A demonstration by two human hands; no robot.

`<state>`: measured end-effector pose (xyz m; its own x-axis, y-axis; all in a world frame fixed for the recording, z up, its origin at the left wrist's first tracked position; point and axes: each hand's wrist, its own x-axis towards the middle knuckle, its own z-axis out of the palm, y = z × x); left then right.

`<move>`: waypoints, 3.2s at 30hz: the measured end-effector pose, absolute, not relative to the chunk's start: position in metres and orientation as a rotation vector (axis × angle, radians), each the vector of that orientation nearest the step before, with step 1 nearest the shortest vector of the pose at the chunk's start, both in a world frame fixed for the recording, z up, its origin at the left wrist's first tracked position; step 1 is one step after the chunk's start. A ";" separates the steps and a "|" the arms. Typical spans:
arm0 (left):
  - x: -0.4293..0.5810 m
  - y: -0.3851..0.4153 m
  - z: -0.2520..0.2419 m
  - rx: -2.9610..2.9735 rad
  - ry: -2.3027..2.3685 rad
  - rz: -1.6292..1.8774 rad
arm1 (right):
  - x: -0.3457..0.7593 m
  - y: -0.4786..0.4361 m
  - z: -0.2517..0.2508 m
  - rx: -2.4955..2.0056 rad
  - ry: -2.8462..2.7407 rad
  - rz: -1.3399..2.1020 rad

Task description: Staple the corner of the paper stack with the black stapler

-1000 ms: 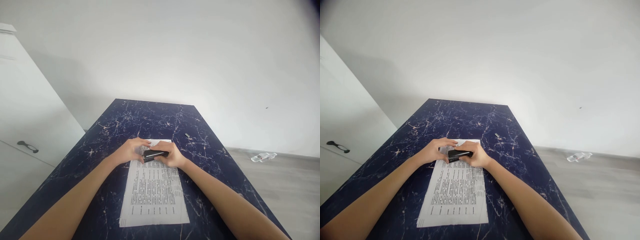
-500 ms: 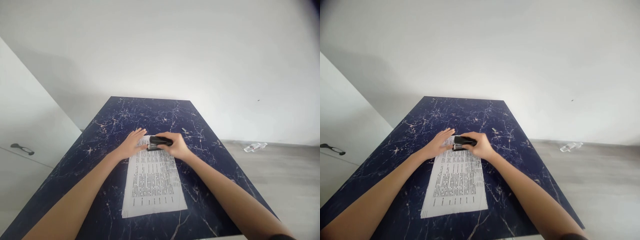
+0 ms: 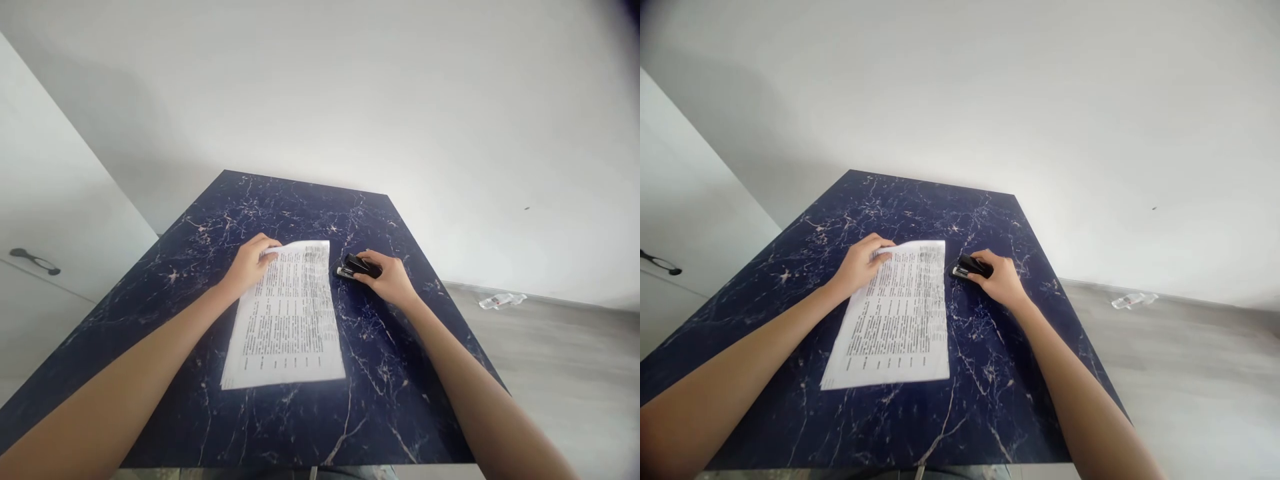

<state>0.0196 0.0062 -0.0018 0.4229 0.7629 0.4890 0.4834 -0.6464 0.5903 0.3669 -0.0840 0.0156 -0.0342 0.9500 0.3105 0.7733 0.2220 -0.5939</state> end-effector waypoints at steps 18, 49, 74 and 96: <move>0.002 0.023 -0.002 2.237 1.348 1.397 | 0.338 -0.104 0.037 -1.380 -2.096 0.807; 0.051 -0.032 0.000 2.740 0.578 0.004 | 0.296 -0.111 0.029 -1.588 -2.160 0.359; 0.055 -0.031 -0.006 2.724 0.605 0.070 | 0.284 -0.112 0.022 -1.677 -2.274 -0.008; 0.054 -0.031 -0.008 2.700 0.504 0.186 | 0.257 -0.114 0.014 -1.866 -2.356 -0.345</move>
